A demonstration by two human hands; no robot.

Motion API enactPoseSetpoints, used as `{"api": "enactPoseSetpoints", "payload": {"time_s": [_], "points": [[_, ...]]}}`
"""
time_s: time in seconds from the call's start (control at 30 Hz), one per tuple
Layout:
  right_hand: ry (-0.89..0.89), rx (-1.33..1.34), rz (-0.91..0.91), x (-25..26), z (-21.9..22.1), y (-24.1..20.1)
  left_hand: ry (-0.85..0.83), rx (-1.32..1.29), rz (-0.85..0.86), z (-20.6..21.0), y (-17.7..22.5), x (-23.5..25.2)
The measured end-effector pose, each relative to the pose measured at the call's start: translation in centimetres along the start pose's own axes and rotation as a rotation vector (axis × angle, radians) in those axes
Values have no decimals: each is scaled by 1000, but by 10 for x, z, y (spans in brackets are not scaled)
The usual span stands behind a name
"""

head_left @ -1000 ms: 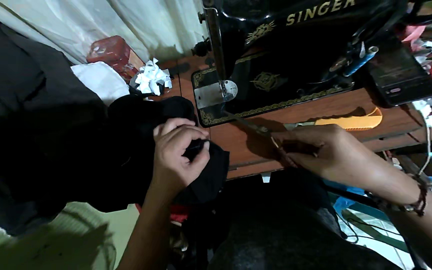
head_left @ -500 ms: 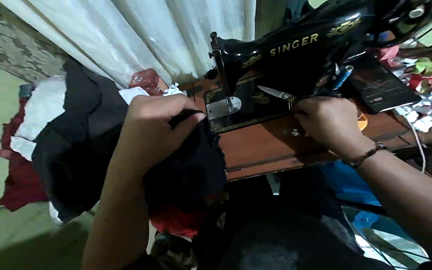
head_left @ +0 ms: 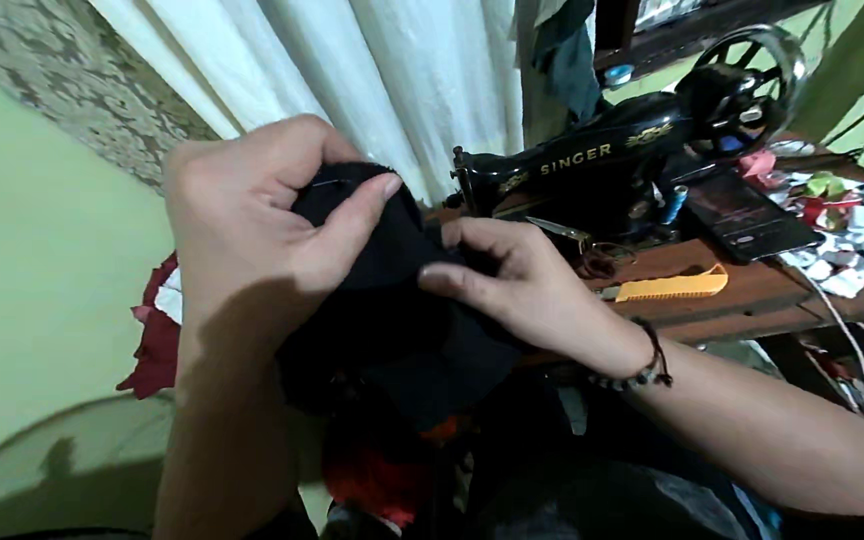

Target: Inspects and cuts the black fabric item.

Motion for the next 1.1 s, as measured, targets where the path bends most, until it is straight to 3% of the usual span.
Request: {"api": "enactPoseSetpoints", "payload": {"time_s": [0.1, 0.17, 0.33, 0.5, 0.73, 0.9, 1.03, 1.1], "points": [[-5, 345, 90, 4, 2, 3, -1, -93, -77, -13, 7, -2], [-28, 507, 121, -3, -2, 5, -131, -332, -136, -10, 2, -11], [-58, 487, 151, -42, -24, 21, -411, -892, -237, 52, 2, -53], [-11, 460, 233, -85, -51, 40, -523, -1189, -286, 112, 15, -89], [122, 382, 362, -122, -78, 54, -645, -1424, -481, 168, 35, -123], [95, 313, 349, -133, -86, 55, -658, -1489, -502, 177, 36, -131], [-47, 294, 316, -133, -77, 51, -649, -1411, -507, 182, 38, -134], [-113, 300, 320, -130, -67, 48, -604, -1202, -492, 184, 41, -130]]}}
Point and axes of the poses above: each hand's wrist, its own x-axis towards the middle knuckle, its own z-axis out of the palm, y = z × x, the point moved 9 cm from there along x, towards the middle knuckle, and after that the axes turned 3 degrees about -y, right-handed, at the moved point
